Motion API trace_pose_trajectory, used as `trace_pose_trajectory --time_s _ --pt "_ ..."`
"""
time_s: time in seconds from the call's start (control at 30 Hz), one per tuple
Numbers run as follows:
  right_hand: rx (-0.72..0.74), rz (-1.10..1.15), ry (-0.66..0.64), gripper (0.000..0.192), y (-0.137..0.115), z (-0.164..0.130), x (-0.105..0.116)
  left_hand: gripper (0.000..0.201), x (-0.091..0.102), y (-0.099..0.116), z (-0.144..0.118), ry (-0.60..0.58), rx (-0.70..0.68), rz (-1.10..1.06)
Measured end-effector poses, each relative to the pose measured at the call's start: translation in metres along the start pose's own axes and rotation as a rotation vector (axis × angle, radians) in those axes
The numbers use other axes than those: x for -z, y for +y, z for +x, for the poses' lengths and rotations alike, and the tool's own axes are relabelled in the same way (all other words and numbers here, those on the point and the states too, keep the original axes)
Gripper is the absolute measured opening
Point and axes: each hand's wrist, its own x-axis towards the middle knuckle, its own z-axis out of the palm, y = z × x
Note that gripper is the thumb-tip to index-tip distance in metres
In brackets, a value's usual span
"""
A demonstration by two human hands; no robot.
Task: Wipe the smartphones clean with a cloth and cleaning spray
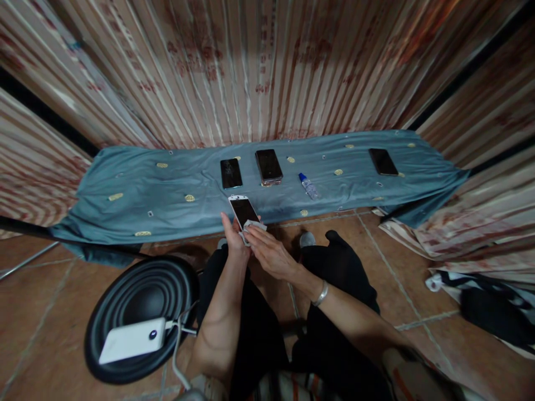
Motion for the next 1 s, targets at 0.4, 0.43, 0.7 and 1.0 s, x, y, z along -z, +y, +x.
trace_pose_trajectory --time_s 0.4,0.43,0.7,1.0 --pt "-0.063 -0.052 0.054 0.045 0.014 -0.008 0.005 0.065 0.004 0.004 0.007 -0.052 -0.100 -0.074" --pt "-0.064 -0.058 0.051 0.045 0.013 -0.009 0.005 0.066 0.005 0.004 0.007 -0.047 -0.089 -0.073" --pt "-0.110 -0.083 -0.056 0.049 0.010 -0.001 0.006 0.068 0.007 0.001 0.002 -0.092 -0.029 0.028" --pt "-0.197 -0.097 -0.005 0.052 0.030 0.011 0.013 0.066 0.001 -0.009 -0.010 -0.184 0.102 0.071"
